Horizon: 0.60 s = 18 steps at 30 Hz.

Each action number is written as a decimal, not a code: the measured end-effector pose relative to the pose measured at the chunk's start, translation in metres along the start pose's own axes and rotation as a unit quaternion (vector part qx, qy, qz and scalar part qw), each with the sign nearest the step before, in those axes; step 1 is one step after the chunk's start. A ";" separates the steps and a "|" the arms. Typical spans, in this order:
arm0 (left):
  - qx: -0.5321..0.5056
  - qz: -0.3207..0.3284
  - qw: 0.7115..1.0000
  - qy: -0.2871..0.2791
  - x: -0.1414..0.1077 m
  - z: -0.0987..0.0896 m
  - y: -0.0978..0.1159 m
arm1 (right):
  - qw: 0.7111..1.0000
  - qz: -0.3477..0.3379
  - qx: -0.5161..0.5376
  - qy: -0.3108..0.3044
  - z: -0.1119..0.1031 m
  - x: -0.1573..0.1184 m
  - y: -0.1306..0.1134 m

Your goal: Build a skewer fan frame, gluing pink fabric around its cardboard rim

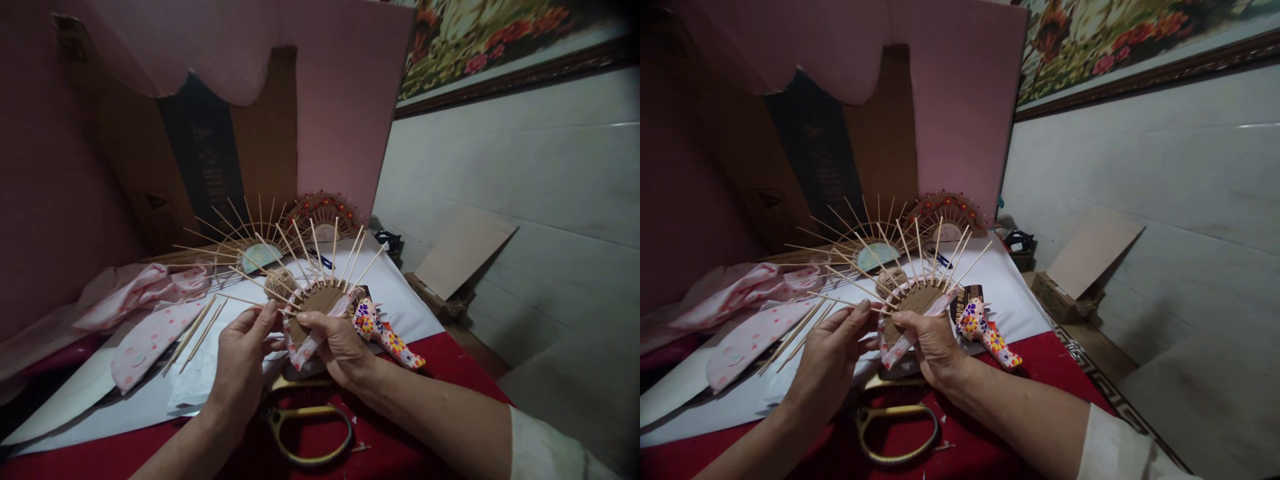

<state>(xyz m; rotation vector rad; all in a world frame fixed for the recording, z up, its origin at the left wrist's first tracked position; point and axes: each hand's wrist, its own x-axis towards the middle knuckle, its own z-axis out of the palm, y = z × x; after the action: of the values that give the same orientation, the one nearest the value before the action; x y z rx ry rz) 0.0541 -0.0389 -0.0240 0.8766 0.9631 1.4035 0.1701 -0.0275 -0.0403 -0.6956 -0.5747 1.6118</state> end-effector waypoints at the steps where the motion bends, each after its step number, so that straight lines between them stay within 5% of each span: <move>1: -0.001 0.000 1.000 -0.002 0.000 0.000 0.000 | 1.000 -0.003 0.002 0.001 0.000 0.000 0.000; 18: 0.020 -0.007 1.000 -0.007 0.001 -0.004 -0.004 | 1.000 -0.001 0.003 0.013 0.001 0.000 -0.001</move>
<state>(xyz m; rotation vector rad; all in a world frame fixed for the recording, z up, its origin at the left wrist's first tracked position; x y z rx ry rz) 0.0523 -0.0381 -0.0296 0.9071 0.9870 1.3687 0.1703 -0.0269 -0.0394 -0.7098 -0.5520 1.6003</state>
